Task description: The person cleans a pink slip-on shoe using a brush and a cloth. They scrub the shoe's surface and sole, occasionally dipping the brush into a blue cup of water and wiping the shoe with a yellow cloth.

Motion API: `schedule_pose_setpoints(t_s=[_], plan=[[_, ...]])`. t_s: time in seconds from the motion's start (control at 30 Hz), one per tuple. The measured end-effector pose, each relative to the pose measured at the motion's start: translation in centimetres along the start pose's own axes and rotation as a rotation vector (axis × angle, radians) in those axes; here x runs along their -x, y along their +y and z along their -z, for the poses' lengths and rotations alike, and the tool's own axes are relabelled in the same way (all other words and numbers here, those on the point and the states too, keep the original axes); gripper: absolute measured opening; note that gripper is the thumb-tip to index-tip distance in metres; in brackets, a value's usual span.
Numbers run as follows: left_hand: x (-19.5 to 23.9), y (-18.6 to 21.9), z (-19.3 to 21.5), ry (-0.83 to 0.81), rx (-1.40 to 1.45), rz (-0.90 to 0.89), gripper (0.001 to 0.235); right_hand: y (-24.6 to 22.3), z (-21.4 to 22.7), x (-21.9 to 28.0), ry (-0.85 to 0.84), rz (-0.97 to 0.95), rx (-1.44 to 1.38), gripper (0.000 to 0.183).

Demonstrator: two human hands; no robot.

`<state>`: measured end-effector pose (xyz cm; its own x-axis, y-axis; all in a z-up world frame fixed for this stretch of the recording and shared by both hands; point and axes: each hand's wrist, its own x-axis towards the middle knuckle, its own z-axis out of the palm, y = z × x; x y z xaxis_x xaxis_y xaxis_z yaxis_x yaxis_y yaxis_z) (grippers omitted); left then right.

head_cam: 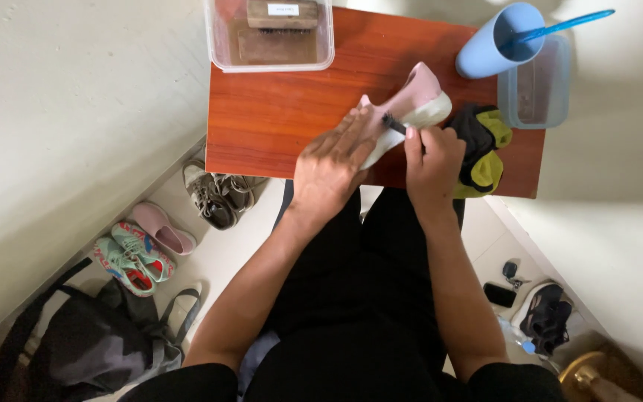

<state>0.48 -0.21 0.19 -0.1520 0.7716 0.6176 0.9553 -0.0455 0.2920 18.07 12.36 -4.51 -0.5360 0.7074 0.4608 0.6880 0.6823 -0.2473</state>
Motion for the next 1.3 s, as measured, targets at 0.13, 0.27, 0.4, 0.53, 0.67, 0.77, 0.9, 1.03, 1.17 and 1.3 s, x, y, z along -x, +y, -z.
schedule_pose_setpoints(t_s=[0.13,0.27,0.4,0.53,0.67,0.77,0.9,1.03,1.17,1.3], plan=[[0.4,-0.4,-0.9,-0.011,-0.002,0.026,0.038,2.0,1.5,1.2,-0.073,-0.036,0.019,0.046],[0.1,-0.3,-0.4,0.0,0.001,0.036,0.038,3.3,2.6,2.4,-0.089,-0.098,0.042,0.051],[0.0,-0.1,-0.5,0.017,-0.026,0.032,0.034,3.3,1.9,2.3,-0.032,-0.067,0.024,0.044],[-0.2,-0.1,0.1,0.003,-0.023,0.017,0.035,1.7,1.5,1.0,-0.071,-0.095,0.054,0.049],[0.0,-0.3,-0.3,0.005,-0.013,0.005,0.034,1.6,1.4,0.7,-0.079,-0.099,0.045,0.049],[0.0,-0.1,-0.5,0.007,-0.022,-0.007,0.033,1.7,1.6,0.9,-0.093,-0.102,0.039,0.048],[-0.2,0.4,0.2,-0.006,-0.018,-0.015,0.031,1.2,1.9,0.7,-0.098,-0.078,0.028,0.048],[-0.1,0.3,-0.1,0.013,-0.023,-0.011,0.033,1.0,1.6,0.6,-0.082,-0.089,0.021,0.05],[-0.3,0.2,0.3,0.014,-0.015,0.011,0.034,3.0,1.4,1.6,-0.126,-0.128,0.064,0.053],[0.0,0.0,-0.4,0.04,-0.013,0.026,0.03,3.9,1.8,2.6,-0.1,-0.116,0.045,0.049]])
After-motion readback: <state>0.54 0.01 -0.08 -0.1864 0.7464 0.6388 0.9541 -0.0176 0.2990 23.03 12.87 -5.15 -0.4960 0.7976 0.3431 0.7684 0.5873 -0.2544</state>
